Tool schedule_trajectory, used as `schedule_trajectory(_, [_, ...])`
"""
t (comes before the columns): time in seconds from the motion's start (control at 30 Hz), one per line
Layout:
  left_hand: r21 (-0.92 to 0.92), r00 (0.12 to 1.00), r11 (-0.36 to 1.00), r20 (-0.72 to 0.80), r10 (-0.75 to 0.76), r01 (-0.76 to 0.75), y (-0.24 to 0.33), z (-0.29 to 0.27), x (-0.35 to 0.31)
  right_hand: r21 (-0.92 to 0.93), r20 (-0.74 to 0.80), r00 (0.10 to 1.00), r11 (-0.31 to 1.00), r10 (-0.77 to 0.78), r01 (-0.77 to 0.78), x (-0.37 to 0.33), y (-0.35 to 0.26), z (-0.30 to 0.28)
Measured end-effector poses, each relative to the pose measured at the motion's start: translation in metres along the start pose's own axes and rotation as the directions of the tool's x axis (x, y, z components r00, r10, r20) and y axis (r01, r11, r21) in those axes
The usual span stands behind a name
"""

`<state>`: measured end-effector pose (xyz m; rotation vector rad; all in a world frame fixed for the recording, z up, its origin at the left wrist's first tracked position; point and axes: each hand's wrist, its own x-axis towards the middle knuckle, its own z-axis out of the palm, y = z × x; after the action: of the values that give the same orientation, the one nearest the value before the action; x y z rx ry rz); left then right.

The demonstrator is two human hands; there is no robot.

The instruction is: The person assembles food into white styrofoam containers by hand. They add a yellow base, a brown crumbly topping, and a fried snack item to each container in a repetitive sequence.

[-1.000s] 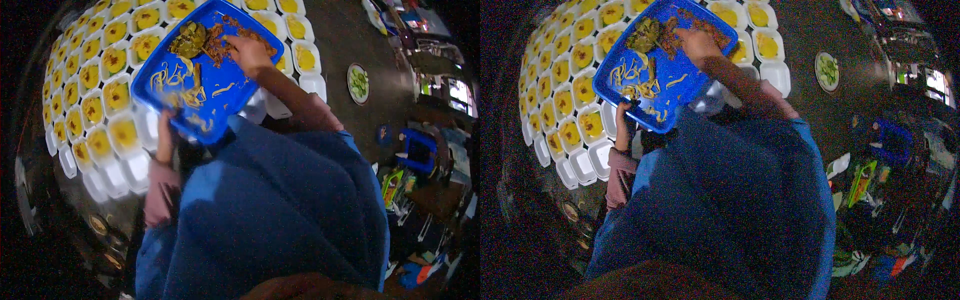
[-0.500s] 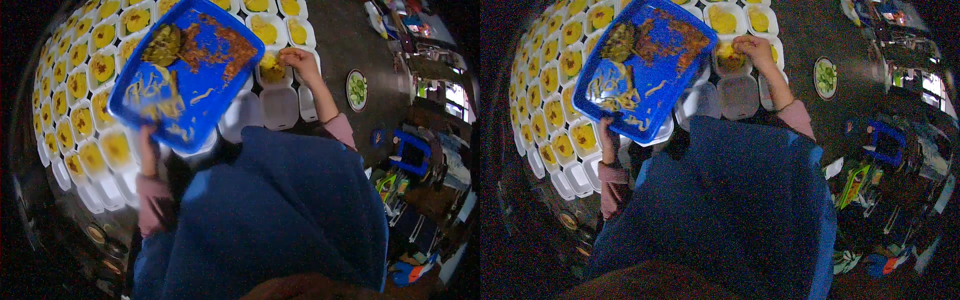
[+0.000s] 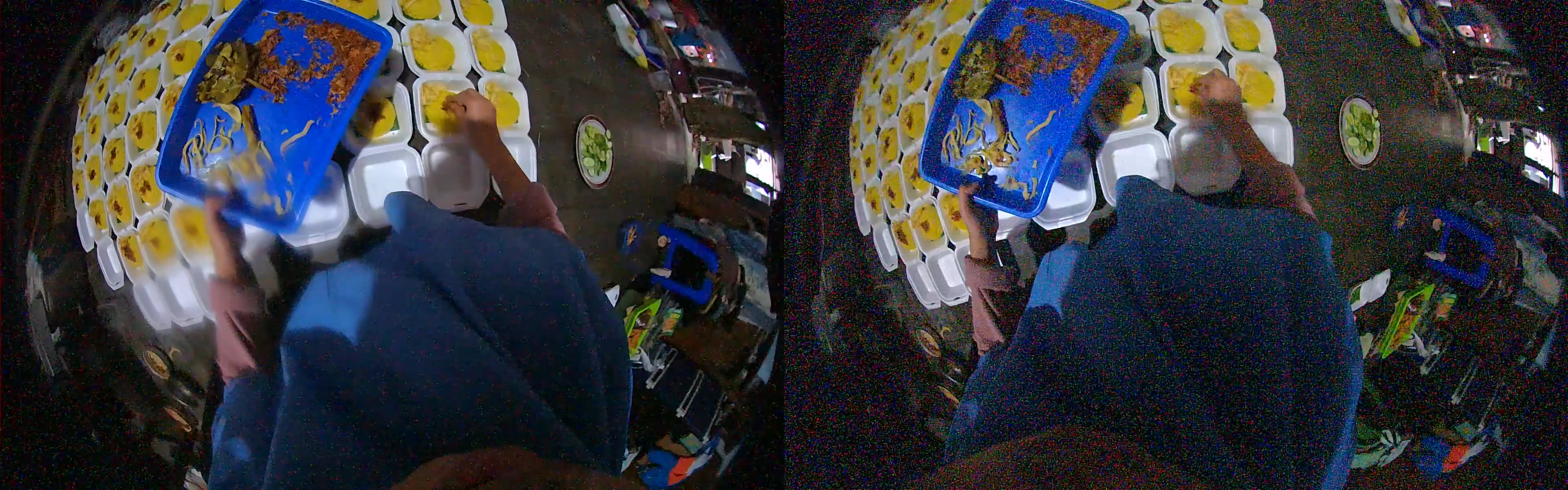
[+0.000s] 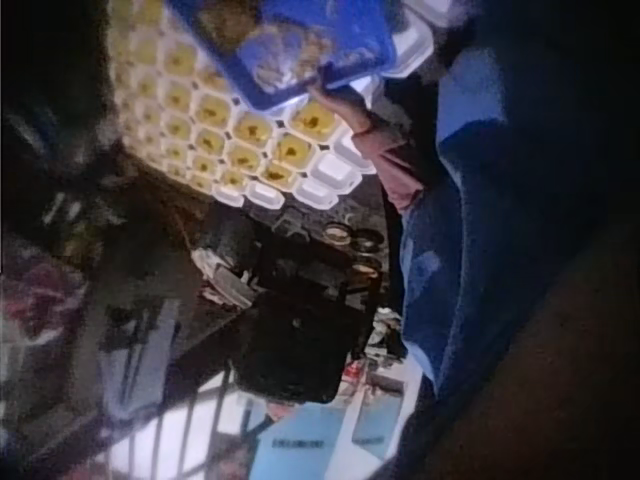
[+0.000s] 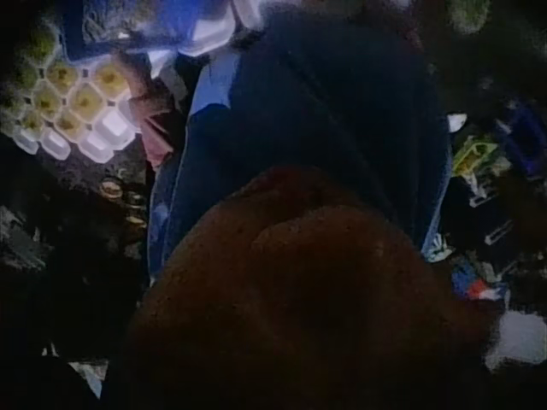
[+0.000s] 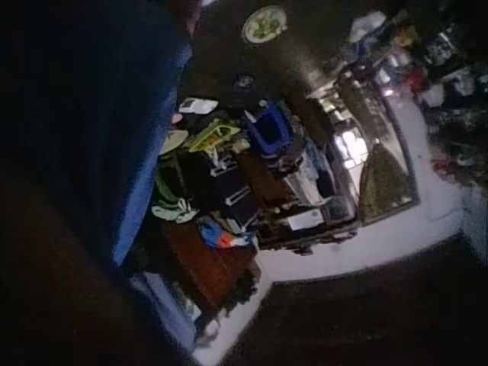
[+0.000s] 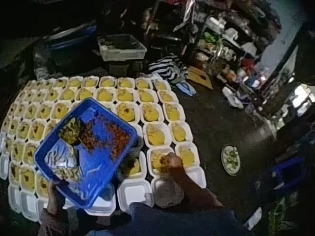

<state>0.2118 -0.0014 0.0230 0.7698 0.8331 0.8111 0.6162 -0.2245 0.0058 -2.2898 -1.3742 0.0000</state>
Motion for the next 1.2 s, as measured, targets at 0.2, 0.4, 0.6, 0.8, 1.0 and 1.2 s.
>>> schedule_trajectory(0.2, [0.006, 0.998, 0.999, -0.03, 0.051, -0.051, -0.006, -0.003, 0.002, 0.667, 0.147, 0.905, 0.635, 0.399, -0.389, -0.004, 0.023, -0.018])
schedule_trajectory(0.4, [-0.019, 0.997, 1.0, -0.074, 0.004, -0.005, -0.001, 0.004, -0.002, 0.265, -0.099, 0.814, 0.804, 0.572, -0.532, -0.012, 0.08, -0.051])
schedule_trajectory(0.6, [-0.012, 0.999, 1.0, -0.032, 0.013, -0.014, 0.001, 0.014, 0.003, -0.104, -0.249, 0.923, 0.939, 0.294, -0.327, -0.018, 0.106, -0.037])
schedule_trajectory(0.8, [0.014, 0.998, 0.999, -0.038, 0.044, -0.044, 0.002, 0.016, -0.001, -0.255, -0.08, 0.915, 0.879, 0.396, -0.403, 0.0, 0.059, -0.057])
schedule_trajectory(1.0, [0.416, 0.957, 0.862, 0.136, 0.256, -0.29, -0.022, -0.01, 0.003, -0.176, -0.041, 0.879, 0.863, 0.474, -0.474, 0.007, 0.065, -0.073])
schedule_trajectory(1.2, [0.07, 0.993, 0.993, 0.065, -0.1, 0.095, -0.02, 0.04, -0.016, 0.247, -0.137, 0.963, 0.949, 0.233, -0.195, 0.054, -0.042, -0.114])
